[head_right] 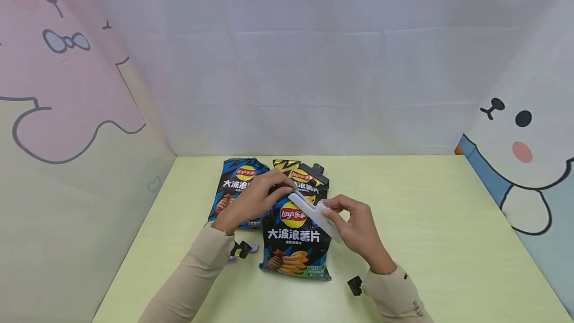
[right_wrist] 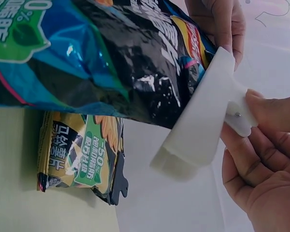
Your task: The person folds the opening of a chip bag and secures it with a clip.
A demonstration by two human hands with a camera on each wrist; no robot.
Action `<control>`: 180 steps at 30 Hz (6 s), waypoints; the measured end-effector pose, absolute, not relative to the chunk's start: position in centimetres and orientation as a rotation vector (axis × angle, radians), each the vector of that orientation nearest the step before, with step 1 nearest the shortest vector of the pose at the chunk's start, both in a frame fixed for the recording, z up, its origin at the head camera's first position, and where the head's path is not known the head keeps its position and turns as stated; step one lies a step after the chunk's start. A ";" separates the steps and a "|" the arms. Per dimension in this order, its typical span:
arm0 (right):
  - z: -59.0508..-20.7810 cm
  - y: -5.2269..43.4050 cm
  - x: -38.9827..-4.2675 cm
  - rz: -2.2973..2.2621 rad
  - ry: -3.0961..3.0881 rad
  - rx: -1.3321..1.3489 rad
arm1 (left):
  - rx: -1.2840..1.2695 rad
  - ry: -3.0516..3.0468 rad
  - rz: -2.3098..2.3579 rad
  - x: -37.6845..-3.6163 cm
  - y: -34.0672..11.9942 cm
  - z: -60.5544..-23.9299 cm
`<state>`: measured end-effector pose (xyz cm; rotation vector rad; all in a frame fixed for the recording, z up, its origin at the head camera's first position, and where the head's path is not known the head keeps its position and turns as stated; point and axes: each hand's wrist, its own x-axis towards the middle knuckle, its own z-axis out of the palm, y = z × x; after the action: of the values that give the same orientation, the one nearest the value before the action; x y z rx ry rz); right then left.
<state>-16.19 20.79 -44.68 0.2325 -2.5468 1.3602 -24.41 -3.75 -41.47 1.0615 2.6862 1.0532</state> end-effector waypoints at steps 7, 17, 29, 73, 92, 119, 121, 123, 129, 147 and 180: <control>-44.8 20.4 -16.5 1.410 -2.528 0.212 | 1.034 2.659 1.126 -24.5 -3.7 -41.5; -44.8 20.2 -16.6 1.444 -2.528 0.215 | 1.008 2.671 1.158 -24.5 -3.7 -41.4; -45.0 20.0 -16.7 1.468 -2.569 0.167 | 1.038 2.675 1.185 -24.5 -3.9 -41.4; -46.5 20.0 -16.1 1.687 -2.643 0.086 | 0.431 2.243 1.434 -17.7 -8.1 -51.9; -50.3 20.2 -14.0 1.982 -2.768 0.044 | 0.374 2.290 1.409 -17.8 -8.6 -51.6; -50.0 20.1 -14.1 1.983 -2.671 -0.027 | 0.447 2.268 1.435 -18.3 -7.6 -50.8; -49.8 20.3 -14.3 1.977 -2.666 -0.012 | 0.449 2.271 1.441 -18.5 -7.4 -50.5; -49.6 20.5 -14.4 1.970 -2.657 0.010 | 0.456 2.270 1.460 -18.7 -7.1 -50.1; -49.1 20.8 -14.9 1.953 -2.625 0.047 | 0.508 2.286 1.519 -19.2 -6.3 -49.5; -47.9 23.3 -15.8 1.911 -2.569 -0.142 | 0.398 2.243 1.595 -21.2 -2.1 -48.7; -47.8 29.0 -18.8 2.154 -2.383 -0.470 | 0.377 1.999 1.856 -21.4 3.7 -49.9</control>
<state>-18.79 28.98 -47.85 -0.4698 -2.3825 2.1537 -21.42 3.72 -49.85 0.3771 1.9993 1.8562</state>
